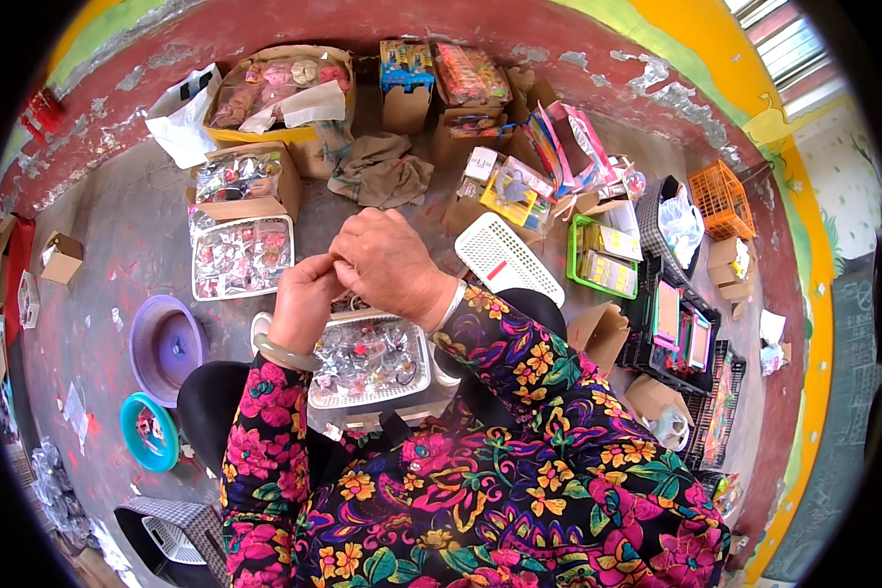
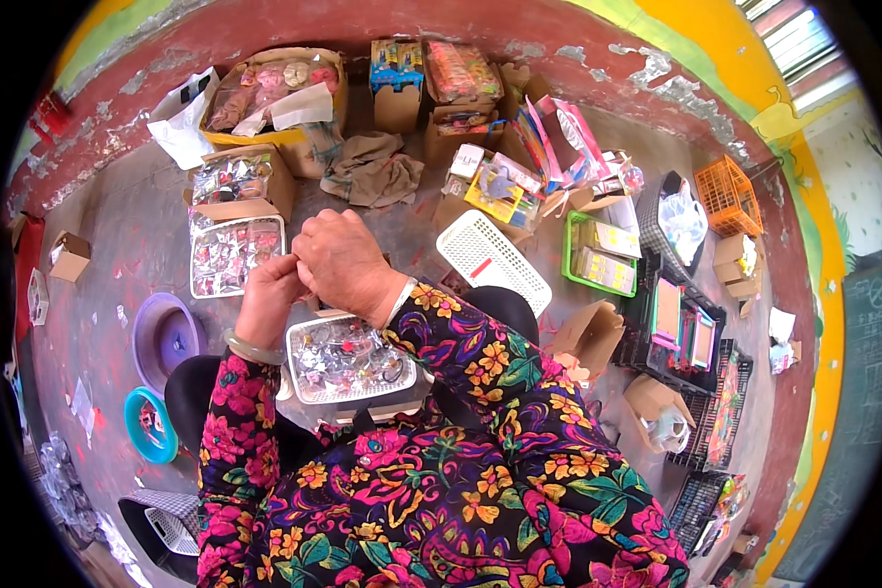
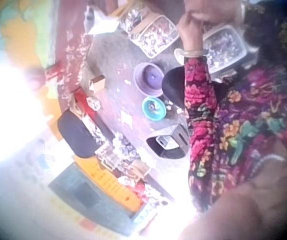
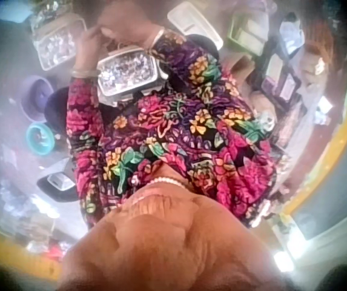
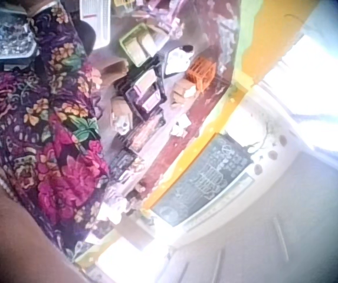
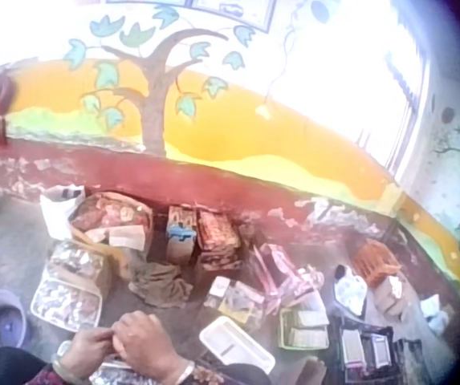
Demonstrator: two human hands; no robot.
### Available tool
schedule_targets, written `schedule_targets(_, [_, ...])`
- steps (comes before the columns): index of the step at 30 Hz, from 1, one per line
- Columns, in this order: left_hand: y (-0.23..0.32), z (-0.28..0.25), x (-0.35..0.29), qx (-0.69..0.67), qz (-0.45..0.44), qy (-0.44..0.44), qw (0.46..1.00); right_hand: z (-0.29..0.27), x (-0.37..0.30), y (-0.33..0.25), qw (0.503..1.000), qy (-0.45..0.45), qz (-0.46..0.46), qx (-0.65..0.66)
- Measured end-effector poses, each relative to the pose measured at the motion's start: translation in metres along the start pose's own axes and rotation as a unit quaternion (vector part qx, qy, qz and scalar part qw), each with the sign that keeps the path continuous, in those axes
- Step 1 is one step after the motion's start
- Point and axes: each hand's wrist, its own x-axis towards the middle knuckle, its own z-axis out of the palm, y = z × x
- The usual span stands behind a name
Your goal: The person sits on the floor surrounded by boxes and baskets, picking up small items like hair ties and placing them into small plastic bags. They seal the bags and place them into a white basket, repeating the process with different items.
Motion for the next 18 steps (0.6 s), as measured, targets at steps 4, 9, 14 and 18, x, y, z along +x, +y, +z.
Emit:
schedule_targets(4, [-0.0039, -0.0001, 0.0024, 0.003, 0.005, -0.005, 1.000, -0.0009, -0.0002, -0.0001, 1.000, -0.003, 0.011, -0.011])
schedule_targets(9, [-0.0026, -0.0027, 0.0003, 0.023, -0.006, -0.001, 1.000, -0.0047, 0.0015, -0.0023, 1.000, -0.019, 0.009, 0.006])
schedule_targets(14, [-0.0072, -0.0024, 0.0006, 0.051, 0.017, 0.002, 0.999, 0.0007, -0.0012, 0.0025, 1.000, -0.012, 0.005, 0.009])
schedule_targets(18, [-0.0080, -0.0038, 0.0000, 0.062, 0.010, 0.002, 0.998, -0.0014, -0.0013, 0.0026, 1.000, -0.017, -0.002, 0.016])
